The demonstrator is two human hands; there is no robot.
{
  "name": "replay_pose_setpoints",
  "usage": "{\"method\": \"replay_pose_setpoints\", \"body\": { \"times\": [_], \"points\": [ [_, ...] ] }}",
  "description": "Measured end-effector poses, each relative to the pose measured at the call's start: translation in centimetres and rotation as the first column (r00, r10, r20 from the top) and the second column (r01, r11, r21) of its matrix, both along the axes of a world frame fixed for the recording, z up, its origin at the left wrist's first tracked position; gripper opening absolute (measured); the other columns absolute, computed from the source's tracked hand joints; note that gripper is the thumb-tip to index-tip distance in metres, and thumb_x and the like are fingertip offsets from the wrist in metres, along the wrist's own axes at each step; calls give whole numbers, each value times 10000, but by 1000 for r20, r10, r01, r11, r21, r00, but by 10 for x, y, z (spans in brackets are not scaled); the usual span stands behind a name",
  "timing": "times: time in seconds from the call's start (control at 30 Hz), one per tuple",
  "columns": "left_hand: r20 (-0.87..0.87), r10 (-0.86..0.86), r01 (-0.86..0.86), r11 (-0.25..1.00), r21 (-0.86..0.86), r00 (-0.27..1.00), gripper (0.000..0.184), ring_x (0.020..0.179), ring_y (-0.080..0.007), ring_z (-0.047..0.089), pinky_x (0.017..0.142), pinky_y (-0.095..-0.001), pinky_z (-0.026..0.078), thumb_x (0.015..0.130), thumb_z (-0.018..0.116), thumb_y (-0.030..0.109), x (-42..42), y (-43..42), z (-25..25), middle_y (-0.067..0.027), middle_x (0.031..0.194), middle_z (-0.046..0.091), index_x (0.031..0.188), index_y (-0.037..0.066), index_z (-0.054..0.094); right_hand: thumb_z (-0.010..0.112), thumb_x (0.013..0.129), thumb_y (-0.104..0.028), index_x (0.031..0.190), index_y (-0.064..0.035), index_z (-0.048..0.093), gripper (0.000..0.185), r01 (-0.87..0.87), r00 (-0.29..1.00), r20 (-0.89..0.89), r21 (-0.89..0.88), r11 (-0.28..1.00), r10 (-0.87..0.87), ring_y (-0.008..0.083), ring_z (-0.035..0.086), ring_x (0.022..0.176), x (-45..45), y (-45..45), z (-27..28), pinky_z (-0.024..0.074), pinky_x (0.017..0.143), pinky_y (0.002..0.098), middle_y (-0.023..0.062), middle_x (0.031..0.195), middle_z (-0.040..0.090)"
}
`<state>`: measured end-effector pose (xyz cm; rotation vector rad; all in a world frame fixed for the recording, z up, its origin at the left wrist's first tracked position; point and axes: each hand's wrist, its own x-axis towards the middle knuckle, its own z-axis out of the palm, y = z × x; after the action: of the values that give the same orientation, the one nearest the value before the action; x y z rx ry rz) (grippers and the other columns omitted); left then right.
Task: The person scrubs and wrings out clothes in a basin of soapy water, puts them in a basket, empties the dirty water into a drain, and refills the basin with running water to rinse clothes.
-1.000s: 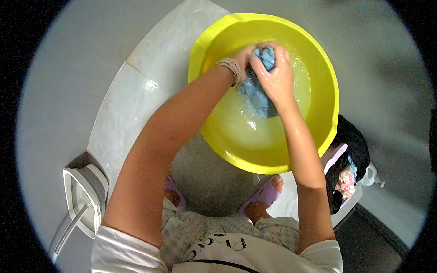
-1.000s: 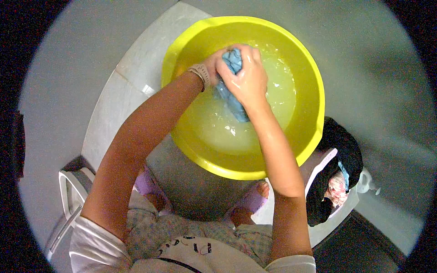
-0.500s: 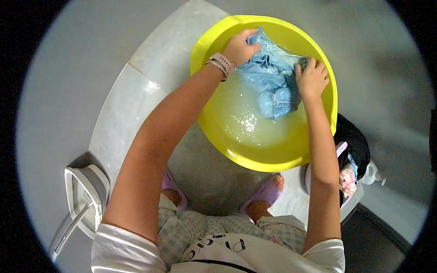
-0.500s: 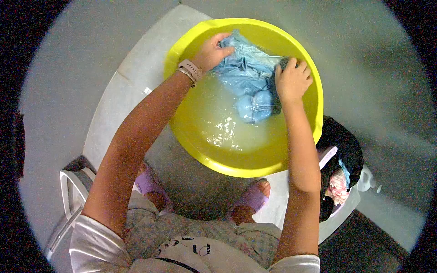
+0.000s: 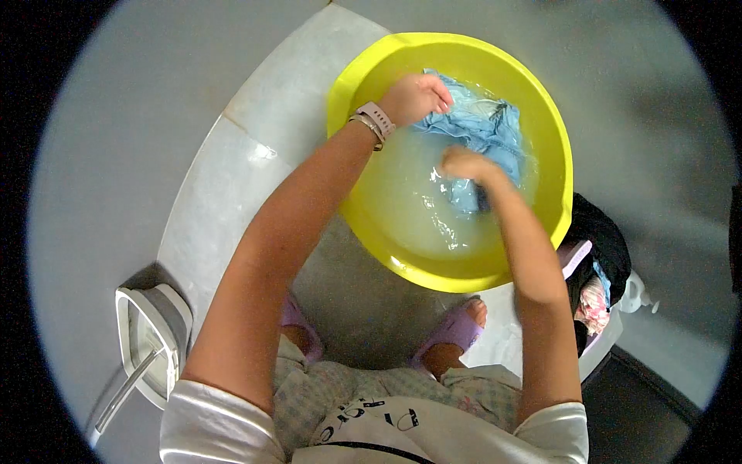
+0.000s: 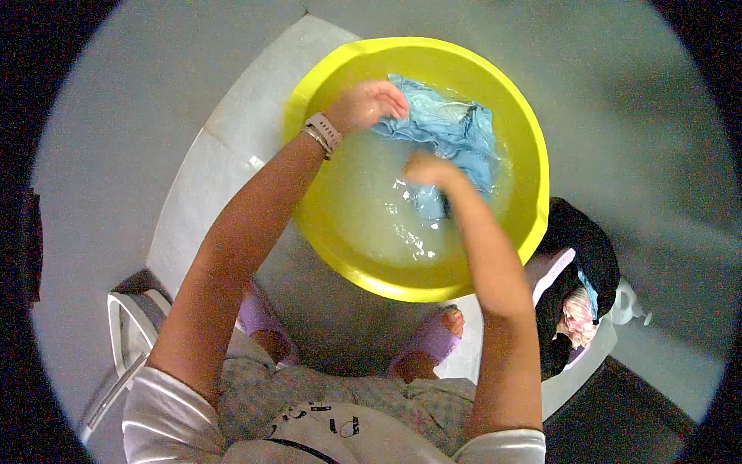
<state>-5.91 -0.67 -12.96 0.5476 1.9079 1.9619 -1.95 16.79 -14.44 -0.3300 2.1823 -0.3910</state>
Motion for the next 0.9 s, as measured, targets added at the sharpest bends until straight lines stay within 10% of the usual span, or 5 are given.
{"method": "replay_pose_setpoints", "body": {
  "times": [0.17,0.4,0.57,0.77,0.9],
  "points": [
    [187,-243,237,970,57,952,285,944,-146,520,840,-252,396,801,557,150,20,13,32,-76,995,562,1032,-5,498,535,792,-244,991,-1,549,314,574,778,246,-652,495,-578,139,521,859,19,24,113,408,782,272,74,933,580],
    [-327,-225,-1,822,-569,918,493,868,-226,548,764,-305,419,660,671,375,12,21,30,-140,935,587,974,12,557,619,733,-147,919,-21,548,236,439,750,281,-889,133,-598,130,559,724,18,57,172,459,670,268,52,826,590],
    [62,-6,13,994,-113,998,502,846,-194,551,763,-297,424,647,684,324,0,-4,25,-118,907,594,990,-13,542,607,742,-186,899,-44,557,217,526,662,81,-759,385,-745,130,546,676,-7,90,150,444,607,232,56,767,574],
    [165,358,-337,931,-144,919,486,916,-236,536,806,-325,417,653,676,232,-12,-7,3,-128,993,566,1054,10,514,550,769,-257,1085,-12,507,402,375,671,-496,-415,829,-552,298,560,894,-23,81,45,424,799,338,179,968,584],
    [-207,197,-285,603,-745,958,470,1063,-306,459,893,-368,364,729,547,194,-7,7,-36,-177,1131,487,1162,46,439,572,742,-266,1103,-33,454,446,242,691,-660,-175,954,-296,344,544,913,3,29,13,428,791,386,215,975,564]
  ]
}}
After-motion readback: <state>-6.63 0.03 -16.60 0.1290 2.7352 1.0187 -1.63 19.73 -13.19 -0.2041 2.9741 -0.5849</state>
